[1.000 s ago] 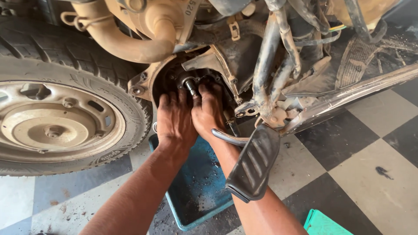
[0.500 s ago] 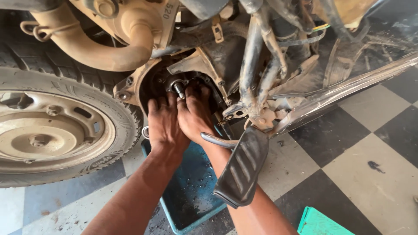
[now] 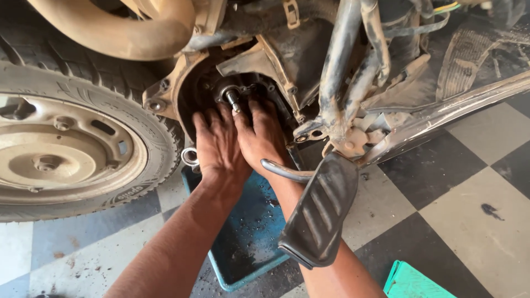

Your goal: Repairing and inspecting internal components of a motorcycle engine.

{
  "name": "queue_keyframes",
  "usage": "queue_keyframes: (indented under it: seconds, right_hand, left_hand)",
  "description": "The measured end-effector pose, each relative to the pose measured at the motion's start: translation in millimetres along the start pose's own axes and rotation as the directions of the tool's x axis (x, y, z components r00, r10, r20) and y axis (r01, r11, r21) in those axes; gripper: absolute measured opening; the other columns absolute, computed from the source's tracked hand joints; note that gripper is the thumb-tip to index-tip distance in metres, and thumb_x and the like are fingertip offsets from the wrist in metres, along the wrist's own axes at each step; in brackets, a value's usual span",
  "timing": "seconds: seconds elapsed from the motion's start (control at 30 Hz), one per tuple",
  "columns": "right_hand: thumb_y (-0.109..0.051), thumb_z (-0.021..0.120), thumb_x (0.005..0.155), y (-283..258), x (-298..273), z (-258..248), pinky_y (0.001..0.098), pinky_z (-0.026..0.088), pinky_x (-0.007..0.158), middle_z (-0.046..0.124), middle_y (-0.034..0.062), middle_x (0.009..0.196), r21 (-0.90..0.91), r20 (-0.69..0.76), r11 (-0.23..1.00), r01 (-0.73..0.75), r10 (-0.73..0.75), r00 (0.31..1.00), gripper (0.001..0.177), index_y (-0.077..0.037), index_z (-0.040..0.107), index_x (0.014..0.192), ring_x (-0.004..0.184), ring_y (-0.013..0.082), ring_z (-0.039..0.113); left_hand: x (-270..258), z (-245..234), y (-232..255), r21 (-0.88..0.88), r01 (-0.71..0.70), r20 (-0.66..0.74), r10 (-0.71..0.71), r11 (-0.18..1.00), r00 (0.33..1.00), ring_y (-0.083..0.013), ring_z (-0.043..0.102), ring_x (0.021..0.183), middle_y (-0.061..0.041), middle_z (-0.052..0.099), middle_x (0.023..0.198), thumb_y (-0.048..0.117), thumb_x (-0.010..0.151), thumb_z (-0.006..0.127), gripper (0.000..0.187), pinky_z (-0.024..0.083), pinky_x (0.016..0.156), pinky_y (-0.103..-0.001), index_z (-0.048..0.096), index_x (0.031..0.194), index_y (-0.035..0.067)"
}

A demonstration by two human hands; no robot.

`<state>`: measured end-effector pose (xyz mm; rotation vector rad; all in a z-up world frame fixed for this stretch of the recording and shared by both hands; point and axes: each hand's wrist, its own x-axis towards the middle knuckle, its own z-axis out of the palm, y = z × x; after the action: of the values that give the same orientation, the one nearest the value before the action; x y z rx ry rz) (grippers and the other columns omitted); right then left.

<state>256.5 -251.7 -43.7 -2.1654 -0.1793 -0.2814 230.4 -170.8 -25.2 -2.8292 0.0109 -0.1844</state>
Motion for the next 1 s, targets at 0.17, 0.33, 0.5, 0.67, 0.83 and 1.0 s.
queue_keyframes:
  seconds: [0.17, 0.33, 0.5, 0.67, 0.83, 1.0]
  right_hand:
    - [-0.034, 0.062, 0.098, 14, -3, 10, 0.0471, 0.040, 0.112, 0.052, 0.0254, 0.145, 0.020, -0.135, 0.992, 0.125, -0.122, 0.983, 0.054, 0.000, 0.057, 0.139, 0.134, 0.0431, 0.050]
    - [-0.028, 0.071, 0.093, 14, -4, 11, 0.0412, 0.044, 0.114, 0.062, 0.0183, 0.140, 0.227, -0.105, 0.970, 0.081, -0.059, 0.993, 0.053, -0.001, 0.060, 0.138, 0.132, 0.0305, 0.060]
    - [-0.017, 0.072, 0.087, 24, 0, 10, 0.0369, 0.051, 0.090, 0.066, 0.0129, 0.113, 0.417, -0.175, 0.889, 0.192, -0.128, 0.976, 0.039, -0.002, 0.057, 0.120, 0.104, 0.0211, 0.063]
    - [-0.018, 0.070, 0.085, 12, 5, 9, 0.0363, 0.051, 0.068, 0.065, 0.0084, 0.083, 0.502, -0.002, 0.864, -0.033, 0.039, 0.999, 0.024, -0.002, 0.062, 0.100, 0.075, 0.0190, 0.061]
    - [-0.023, 0.070, 0.081, 16, 10, 5, 0.0344, 0.052, 0.069, 0.069, 0.0088, 0.080, 0.340, -0.099, 0.940, 0.028, 0.006, 0.995, 0.023, -0.002, 0.067, 0.088, 0.075, 0.0188, 0.065]
    - [-0.021, 0.068, 0.081, 8, 10, 2, 0.0334, 0.051, 0.075, 0.070, 0.0098, 0.084, 0.383, -0.033, 0.923, -0.035, 0.052, 0.998, 0.022, -0.003, 0.067, 0.094, 0.079, 0.0186, 0.064]
  left_hand:
    - [4, 15, 3, 0.103, 0.021, -0.090, -0.011, 0.994, 0.996, -0.0337, 0.043, 0.138, -0.017, 0.042, 0.155, 0.042, 0.084, 0.055, 0.073, 0.025, 0.110, -0.056, 0.043, 0.149, 0.012]
    - [-9, -4, -7, -0.031, -0.028, -0.053, 0.026, 0.999, 0.998, -0.0378, 0.040, 0.137, -0.021, 0.038, 0.155, 0.040, 0.085, 0.054, 0.069, 0.024, 0.112, -0.057, 0.047, 0.146, 0.007]
    - [-13, -18, -8, -0.225, 0.034, 0.138, -0.002, 0.974, 0.990, -0.0345, 0.046, 0.137, -0.022, 0.050, 0.147, 0.028, 0.096, 0.054, 0.052, 0.028, 0.117, -0.049, 0.057, 0.140, 0.002]
    - [2, 8, -2, -0.302, 0.048, -0.087, -0.078, 0.952, 0.993, -0.0422, 0.036, 0.138, -0.024, 0.040, 0.151, 0.042, 0.079, 0.064, 0.075, 0.018, 0.115, -0.057, 0.050, 0.142, 0.005]
    - [4, -4, 1, -0.331, 0.038, -0.044, -0.056, 0.943, 0.997, -0.0424, 0.029, 0.144, -0.026, 0.034, 0.156, 0.053, 0.075, 0.066, 0.085, 0.012, 0.112, -0.058, 0.045, 0.148, 0.014]
    - [10, -11, -2, -0.260, 0.103, 0.130, -0.071, 0.960, 0.989, -0.0392, 0.028, 0.144, -0.027, 0.034, 0.153, 0.054, 0.080, 0.066, 0.083, 0.014, 0.115, -0.056, 0.044, 0.148, 0.011]
